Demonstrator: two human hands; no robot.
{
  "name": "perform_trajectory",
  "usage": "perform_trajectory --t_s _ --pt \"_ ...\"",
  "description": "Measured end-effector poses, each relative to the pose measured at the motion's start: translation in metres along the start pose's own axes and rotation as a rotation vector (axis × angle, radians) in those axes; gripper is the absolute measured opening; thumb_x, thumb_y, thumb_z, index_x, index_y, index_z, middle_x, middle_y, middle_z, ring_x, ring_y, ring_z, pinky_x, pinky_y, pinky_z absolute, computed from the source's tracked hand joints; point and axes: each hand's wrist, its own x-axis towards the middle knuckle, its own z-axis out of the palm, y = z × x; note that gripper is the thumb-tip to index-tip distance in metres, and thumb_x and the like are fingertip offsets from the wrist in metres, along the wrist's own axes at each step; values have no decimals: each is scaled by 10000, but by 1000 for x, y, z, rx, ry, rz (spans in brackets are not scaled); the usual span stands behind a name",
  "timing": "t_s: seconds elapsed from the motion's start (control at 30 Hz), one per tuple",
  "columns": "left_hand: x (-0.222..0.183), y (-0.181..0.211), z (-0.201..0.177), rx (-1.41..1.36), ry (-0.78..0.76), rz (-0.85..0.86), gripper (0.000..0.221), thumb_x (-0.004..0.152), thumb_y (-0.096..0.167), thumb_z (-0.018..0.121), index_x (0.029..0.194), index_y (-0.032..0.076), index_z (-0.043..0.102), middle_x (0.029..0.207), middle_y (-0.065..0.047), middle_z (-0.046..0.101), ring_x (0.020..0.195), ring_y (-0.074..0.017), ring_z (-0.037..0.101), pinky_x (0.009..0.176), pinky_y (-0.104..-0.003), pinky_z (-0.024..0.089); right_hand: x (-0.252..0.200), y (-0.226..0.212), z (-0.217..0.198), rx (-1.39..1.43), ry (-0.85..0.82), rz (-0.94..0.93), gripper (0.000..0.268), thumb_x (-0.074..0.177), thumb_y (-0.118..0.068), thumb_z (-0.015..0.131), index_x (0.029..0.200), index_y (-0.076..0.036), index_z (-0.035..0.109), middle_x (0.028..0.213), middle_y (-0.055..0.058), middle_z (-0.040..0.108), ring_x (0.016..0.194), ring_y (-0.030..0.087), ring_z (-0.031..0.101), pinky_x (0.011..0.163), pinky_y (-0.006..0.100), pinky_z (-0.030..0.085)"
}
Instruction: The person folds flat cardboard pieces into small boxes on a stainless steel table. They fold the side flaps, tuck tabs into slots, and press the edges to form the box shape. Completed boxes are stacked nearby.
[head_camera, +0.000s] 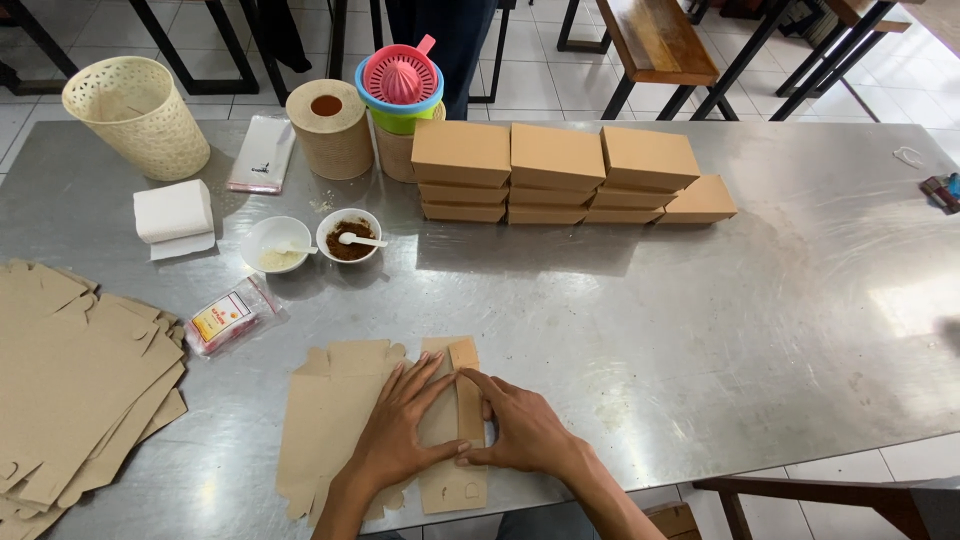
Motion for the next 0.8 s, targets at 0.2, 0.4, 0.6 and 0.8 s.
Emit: perform_trajectory --t_s 0.2,0.4,0.6,0.8 --pt "7 -1 20 29 108 -41 842 866 516 791 1526 125 444 1666 -50 344 1561 -218 237 1283 -477 81 0 7 15 -18 82 -32 1087 704 -606 842 1588 -255 319 994 12 632 834 225 636 672 400 515" --pt "30 6 48 106 439 -188 555 881 488 732 1281 115 638 1375 -22 606 1328 -224 522 1180 -467 305 -9 14 35 -41 178 -22 1106 736 -614 824 1594 -173 283 1089 43 644 968 250 628 803 416 521" --pt "58 10 43 -54 462 -358 485 864 272 650 1339 195 591 1195 35 730 1059 -194 669 979 -424 468 -18 14 53 129 271 156 1206 753 -590 841 1657 -213 136 1114 -39 621 1035 168 611 965 349 487" --pt "68 28 28 -336 350 -180 325 902 114 629 1214 150 713 1041 0 790 922 -146 735 829 -275 606 -25 25 91 145 424 35 483 866 -456 786 1210 -216 548 915 -38 656 856 174 616 802 349 474"
